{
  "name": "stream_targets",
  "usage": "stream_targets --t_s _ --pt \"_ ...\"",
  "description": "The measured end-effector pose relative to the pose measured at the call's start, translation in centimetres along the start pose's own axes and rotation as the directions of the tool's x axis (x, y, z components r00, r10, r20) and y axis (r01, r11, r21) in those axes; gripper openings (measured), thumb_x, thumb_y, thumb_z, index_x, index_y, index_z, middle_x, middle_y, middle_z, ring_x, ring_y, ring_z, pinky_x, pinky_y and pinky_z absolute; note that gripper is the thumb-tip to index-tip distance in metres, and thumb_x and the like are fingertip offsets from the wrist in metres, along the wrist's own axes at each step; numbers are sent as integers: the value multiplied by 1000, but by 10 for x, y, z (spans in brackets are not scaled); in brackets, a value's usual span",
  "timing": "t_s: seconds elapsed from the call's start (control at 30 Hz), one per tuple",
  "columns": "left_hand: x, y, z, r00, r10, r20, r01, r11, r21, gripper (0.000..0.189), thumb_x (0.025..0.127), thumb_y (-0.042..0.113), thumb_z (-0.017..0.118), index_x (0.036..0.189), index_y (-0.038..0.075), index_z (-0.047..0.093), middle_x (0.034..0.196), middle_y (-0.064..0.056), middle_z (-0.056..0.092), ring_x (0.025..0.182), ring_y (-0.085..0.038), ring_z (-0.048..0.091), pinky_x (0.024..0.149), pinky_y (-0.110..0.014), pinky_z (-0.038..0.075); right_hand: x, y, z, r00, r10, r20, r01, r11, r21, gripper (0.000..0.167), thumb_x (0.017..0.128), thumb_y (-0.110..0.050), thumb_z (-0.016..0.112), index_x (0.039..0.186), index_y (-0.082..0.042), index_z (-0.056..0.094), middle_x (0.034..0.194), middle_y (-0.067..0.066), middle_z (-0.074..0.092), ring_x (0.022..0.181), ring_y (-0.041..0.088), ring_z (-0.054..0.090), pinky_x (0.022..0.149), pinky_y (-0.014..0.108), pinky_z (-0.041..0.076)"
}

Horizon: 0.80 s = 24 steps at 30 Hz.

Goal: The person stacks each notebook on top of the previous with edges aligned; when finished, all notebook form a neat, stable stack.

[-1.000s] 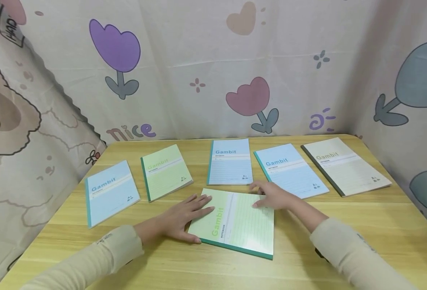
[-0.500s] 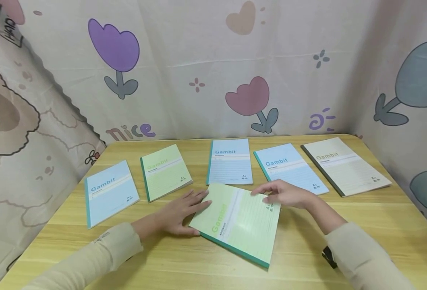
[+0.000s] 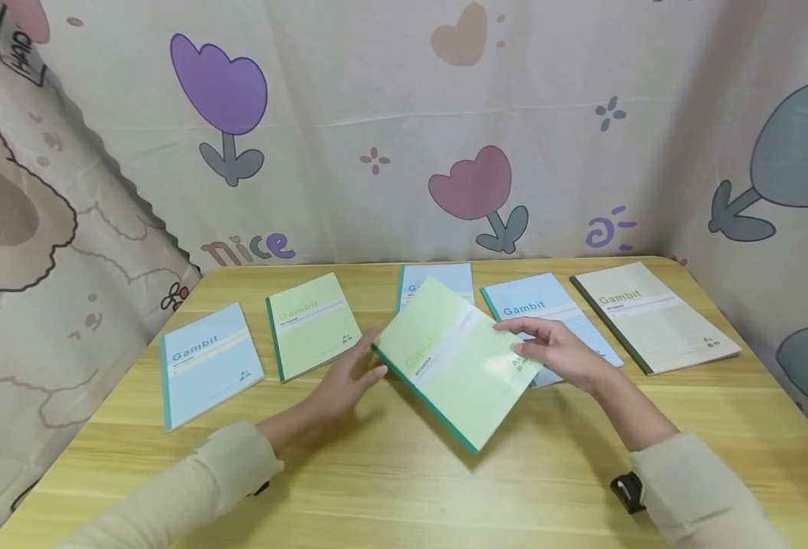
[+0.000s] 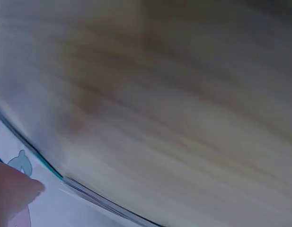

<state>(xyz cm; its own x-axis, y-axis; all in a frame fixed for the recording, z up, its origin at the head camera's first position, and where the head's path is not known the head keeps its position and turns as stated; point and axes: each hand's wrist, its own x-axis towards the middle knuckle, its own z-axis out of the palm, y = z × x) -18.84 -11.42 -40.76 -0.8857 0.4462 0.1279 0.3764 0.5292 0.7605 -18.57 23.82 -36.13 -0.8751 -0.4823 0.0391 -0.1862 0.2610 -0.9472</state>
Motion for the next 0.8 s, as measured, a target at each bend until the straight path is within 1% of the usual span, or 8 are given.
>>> stream_targets --t_s 0.1,0.2,0.27,0.37,0.5,0.6,0.67,0.8 --pt "5 6 4 995 -68 -68 56 985 -165 70 94 41 49 150 23 10 157 -3 10 143 -28 14 114 -51 17 3 -1 6 994 13 -112 -10 1000 28 36 94 -11 52 128 -1 50 117 -22 53 88 3 61 72 23 54" --pt "12 9 9 988 -105 -117 68 957 -282 70 95 39 49 150 24 9 157 1 9 143 -29 16 114 -49 19 8 -1 13 980 27 -199 -6 995 102 32 94 -10 52 126 -9 55 112 -20 56 85 1 62 69 20 54" --pt "17 10 13 985 -104 -140 53 942 -331 69 95 37 49 150 22 10 157 -1 8 143 -31 16 114 -47 21 12 -2 19 970 35 -240 12 982 190 30 93 -6 52 122 -14 58 110 -15 56 84 1 63 68 19 54" --pt "23 13 17 985 -93 -147 26 915 -402 66 96 32 49 150 19 13 156 -6 13 141 -31 22 113 -44 24 20 -4 28 951 55 -303 38 955 293 32 92 -2 52 118 -18 60 107 -9 53 82 1 61 68 16 53" --pt "29 20 23 987 -98 -131 23 873 -487 63 97 27 49 150 18 16 151 -15 27 137 -30 32 110 -41 31 29 -9 40 910 97 -403 20 961 275 34 92 -2 51 126 -9 55 106 -7 46 87 -4 53 71 10 50" --pt "33 24 26 983 -135 -126 54 861 -505 60 97 24 49 149 15 21 138 -20 42 122 -29 49 101 -41 43 35 -12 47 879 132 -458 -9 966 260 41 93 -3 49 133 1 45 105 -7 43 88 -5 49 73 8 47" --pt "35 26 27 975 -178 -135 86 856 -510 56 96 21 51 147 16 27 124 -18 50 104 -22 55 89 -33 50 39 -13 52 864 156 -480 -10 956 293 43 93 -1 49 135 5 41 104 -5 43 84 -5 52 73 8 48" --pt "41 28 28 960 -232 -155 117 838 -533 51 93 11 55 141 11 39 103 -8 49 78 -10 47 65 -16 44 45 -13 57 843 185 -505 1 938 346 46 93 2 47 137 6 36 105 -4 40 82 -6 53 73 8 48"
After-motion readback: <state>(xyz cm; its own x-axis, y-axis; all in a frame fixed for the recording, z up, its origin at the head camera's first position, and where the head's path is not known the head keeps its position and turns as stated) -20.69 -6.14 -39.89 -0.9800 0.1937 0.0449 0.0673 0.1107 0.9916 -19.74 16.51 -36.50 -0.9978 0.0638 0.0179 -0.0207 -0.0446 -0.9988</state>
